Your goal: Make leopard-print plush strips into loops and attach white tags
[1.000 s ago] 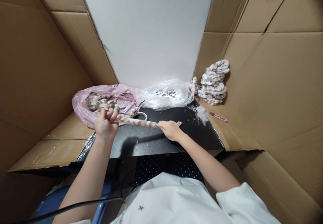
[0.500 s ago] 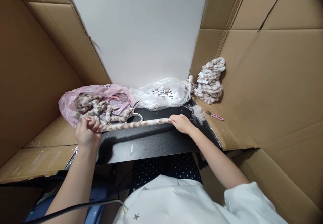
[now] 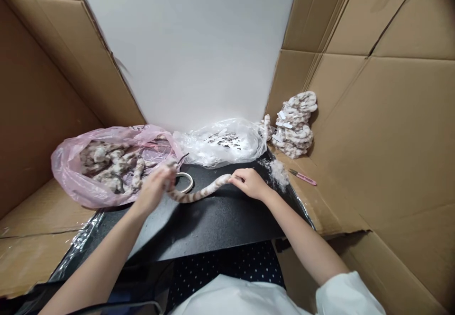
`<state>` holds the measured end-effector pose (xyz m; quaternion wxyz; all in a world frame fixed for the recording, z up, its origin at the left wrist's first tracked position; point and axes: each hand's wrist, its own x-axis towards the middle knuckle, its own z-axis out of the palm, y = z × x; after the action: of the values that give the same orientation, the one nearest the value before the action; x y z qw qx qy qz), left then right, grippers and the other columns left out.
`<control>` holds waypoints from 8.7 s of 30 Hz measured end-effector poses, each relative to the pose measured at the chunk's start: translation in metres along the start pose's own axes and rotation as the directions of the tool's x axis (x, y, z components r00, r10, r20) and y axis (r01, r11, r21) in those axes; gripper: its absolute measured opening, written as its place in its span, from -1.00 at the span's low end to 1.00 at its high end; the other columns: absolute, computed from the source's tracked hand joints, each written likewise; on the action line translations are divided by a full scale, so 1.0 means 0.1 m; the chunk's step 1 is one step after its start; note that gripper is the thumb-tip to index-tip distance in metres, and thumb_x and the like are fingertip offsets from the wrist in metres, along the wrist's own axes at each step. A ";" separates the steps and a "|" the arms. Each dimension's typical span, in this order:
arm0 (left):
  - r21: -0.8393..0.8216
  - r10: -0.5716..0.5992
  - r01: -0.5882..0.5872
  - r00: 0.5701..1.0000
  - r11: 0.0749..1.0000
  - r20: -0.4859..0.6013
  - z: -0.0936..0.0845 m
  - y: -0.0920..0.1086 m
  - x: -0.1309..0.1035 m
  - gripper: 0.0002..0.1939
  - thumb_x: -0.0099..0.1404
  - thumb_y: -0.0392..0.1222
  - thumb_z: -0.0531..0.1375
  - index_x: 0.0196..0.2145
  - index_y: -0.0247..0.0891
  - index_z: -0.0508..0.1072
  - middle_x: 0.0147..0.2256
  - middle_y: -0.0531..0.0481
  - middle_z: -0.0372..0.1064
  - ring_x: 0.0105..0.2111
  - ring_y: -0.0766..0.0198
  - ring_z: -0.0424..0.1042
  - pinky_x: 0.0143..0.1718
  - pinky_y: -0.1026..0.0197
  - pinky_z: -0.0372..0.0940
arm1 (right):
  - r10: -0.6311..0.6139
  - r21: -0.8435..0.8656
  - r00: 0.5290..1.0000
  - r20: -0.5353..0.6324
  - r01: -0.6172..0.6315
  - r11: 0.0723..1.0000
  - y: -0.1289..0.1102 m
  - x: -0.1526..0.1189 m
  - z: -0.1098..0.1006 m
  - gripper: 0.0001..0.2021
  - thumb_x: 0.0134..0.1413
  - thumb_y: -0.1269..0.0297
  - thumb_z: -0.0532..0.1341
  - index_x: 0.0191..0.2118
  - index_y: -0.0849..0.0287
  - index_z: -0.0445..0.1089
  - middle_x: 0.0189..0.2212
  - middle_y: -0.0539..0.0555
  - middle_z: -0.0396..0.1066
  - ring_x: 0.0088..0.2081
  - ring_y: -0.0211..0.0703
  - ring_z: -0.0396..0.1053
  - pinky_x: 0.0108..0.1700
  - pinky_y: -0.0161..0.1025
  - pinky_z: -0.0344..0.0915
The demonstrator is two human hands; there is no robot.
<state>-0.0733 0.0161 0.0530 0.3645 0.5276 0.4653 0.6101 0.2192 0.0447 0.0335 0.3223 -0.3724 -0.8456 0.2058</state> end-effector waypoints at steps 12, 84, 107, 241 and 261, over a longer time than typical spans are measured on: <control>0.104 -0.237 0.240 0.636 0.965 0.734 0.66 -0.43 -0.02 -0.59 0.33 0.14 0.07 -0.46 -0.28 0.31 -0.58 0.12 0.02 -0.62 0.41 -0.05 -0.65 0.35 -0.12 | 0.019 0.175 1.000 0.024 -0.023 0.984 0.27 0.08 0.19 -0.70 0.25 0.25 0.07 -0.50 0.18 0.31 -0.55 -0.03 0.31 -0.46 -0.27 0.27 -0.36 -0.36 0.14; -0.387 -0.521 0.792 0.604 0.472 0.602 0.26 -0.31 0.33 -0.76 0.23 -0.24 0.19 -0.54 -0.29 0.25 -0.58 0.12 0.16 -0.59 0.32 0.31 -0.38 0.04 0.46 | 0.381 -0.331 0.892 0.242 -0.293 0.897 -0.21 0.14 0.56 -0.37 0.31 0.06 -0.08 0.35 0.37 -0.08 0.37 0.27 -0.21 0.39 0.04 -0.30 0.34 0.20 -0.31; -0.112 -0.120 0.114 0.991 0.987 -0.052 0.28 -0.51 0.37 -0.69 0.27 -0.15 0.09 -0.62 -0.22 0.22 -0.64 0.11 0.13 -0.60 0.33 0.13 -0.53 0.32 0.13 | 0.188 -0.309 0.943 0.274 -0.099 0.946 -0.22 0.46 1.11 -0.38 0.30 0.02 -0.09 0.33 0.33 -0.03 0.37 0.26 -0.17 0.39 -0.01 -0.25 0.34 0.18 -0.31; 0.043 -0.392 0.497 0.625 0.867 0.676 0.63 -0.56 -0.03 -0.55 0.23 0.21 0.14 -0.50 -0.26 0.24 -0.59 0.14 0.06 -0.60 0.39 0.06 -0.58 0.32 0.04 | 0.533 0.935 0.839 0.108 -0.268 0.233 0.13 0.24 0.72 -0.63 -0.33 0.14 0.46 -0.28 0.12 0.57 -0.37 0.00 0.54 -0.30 -0.20 0.43 -0.14 -0.23 0.31; -0.364 -0.411 0.602 0.775 0.711 0.480 0.65 -0.49 0.02 -0.69 0.18 0.00 0.29 -0.47 -0.31 0.40 -0.27 -0.10 0.46 -0.28 0.22 0.43 -0.26 0.25 0.32 | 0.595 0.979 0.785 0.172 -0.205 -0.012 0.27 0.25 0.64 -0.80 -0.22 0.29 0.45 -0.43 0.19 0.46 -0.63 -0.10 0.36 -0.58 -0.40 0.28 -0.44 -0.40 0.35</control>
<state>-0.0123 0.0443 0.0077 0.7232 0.3670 0.3441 0.4733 0.1753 0.0742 -0.0181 0.5301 -0.3239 -0.2899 0.7281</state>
